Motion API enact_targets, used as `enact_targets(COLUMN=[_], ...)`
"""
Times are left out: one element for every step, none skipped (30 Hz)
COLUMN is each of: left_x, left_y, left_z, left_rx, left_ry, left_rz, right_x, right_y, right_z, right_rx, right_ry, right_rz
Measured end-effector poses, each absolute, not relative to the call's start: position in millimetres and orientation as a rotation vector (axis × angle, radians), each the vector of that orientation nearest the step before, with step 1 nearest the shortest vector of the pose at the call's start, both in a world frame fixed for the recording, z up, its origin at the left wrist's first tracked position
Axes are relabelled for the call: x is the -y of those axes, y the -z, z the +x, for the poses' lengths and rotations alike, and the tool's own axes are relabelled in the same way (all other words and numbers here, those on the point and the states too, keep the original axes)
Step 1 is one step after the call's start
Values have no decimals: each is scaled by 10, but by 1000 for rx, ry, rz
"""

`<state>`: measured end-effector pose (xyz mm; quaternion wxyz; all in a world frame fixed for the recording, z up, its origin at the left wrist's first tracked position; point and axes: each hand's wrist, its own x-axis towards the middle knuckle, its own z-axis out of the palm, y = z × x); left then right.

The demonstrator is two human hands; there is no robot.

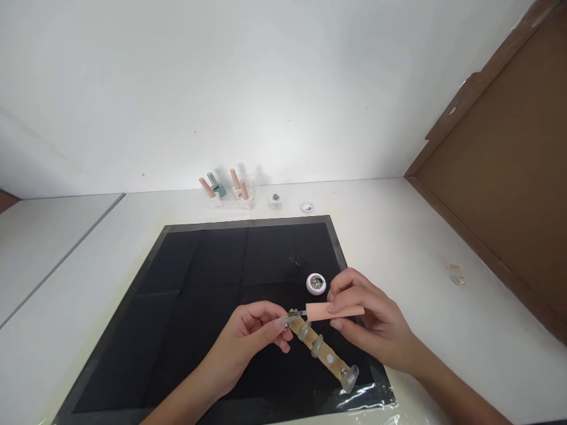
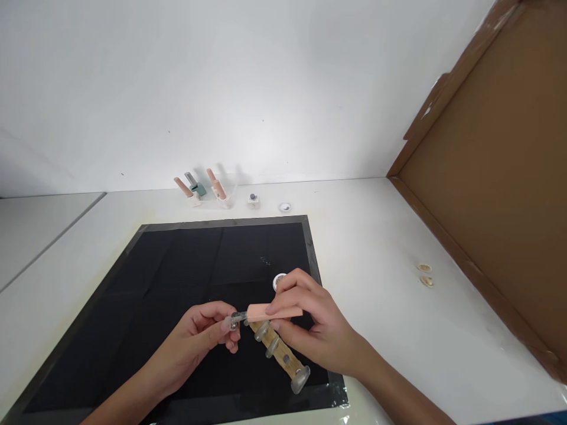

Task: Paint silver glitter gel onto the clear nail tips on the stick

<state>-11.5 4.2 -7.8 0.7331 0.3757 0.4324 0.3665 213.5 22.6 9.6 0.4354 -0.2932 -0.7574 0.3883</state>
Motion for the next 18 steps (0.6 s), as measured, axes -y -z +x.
enact_targets(left_x=[-44,-47,-49,-50,-50,-49,-47,-44,-42,-40,-40,-41,-43,-46,-50,-54,-57,-60], left_y=[80,83,85,87,90,92,95,97,100,102,102,101,99,95,90,85,81,78], left_z=[-113,-112,-112,-112,-113,-114,-115,-114,-112,-109,-104,-98,-90,-82,-73,-64,-56,-51], left_rx=[-946,-942,-939,-939,-941,-945,-948,-949,-951,-952,-955,-961,-969,-976,-982,-988,-995,-999], left_ry=[-801,-799,-796,-794,-792,-791,-790,-789,-788,-789,-790,-790,-789,-785,-779,-772,-768,-766], left_rz=[828,831,833,835,835,832,829,825,821,819,819,821,824,827,832,836,838,838], right_x=[-220,-217,-216,-218,-222,-227,-231,-234,-234,-232,-227,-220,-211,-203,-196,-191,-189,-189], right_y=[-96,-98,-102,-108,-115,-122,-127,-132,-135,-137,-137,-135,-133,-129,-125,-122,-119,-118], right_z=[2127,2121,2120,2124,2132,2143,2155,2168,2178,2185,2186,2182,2173,2159,2143,2127,2113,2103], right_rx=[1894,1907,1919,1930,1939,1943,1942,1932,1921,1910,1899,1890,1881,1874,1870,1872,1876,1885], right_ry=[-980,-991,-995,-992,-984,-972,-960,-962,-965,-968,-979,-990,-997,-1000,-1001,-1000,-1000,-1000], right_rz=[-712,-699,-690,-690,-695,-708,-725,-729,-725,-721,-724,-720,-714,-708,-699,-688,-678,-671])
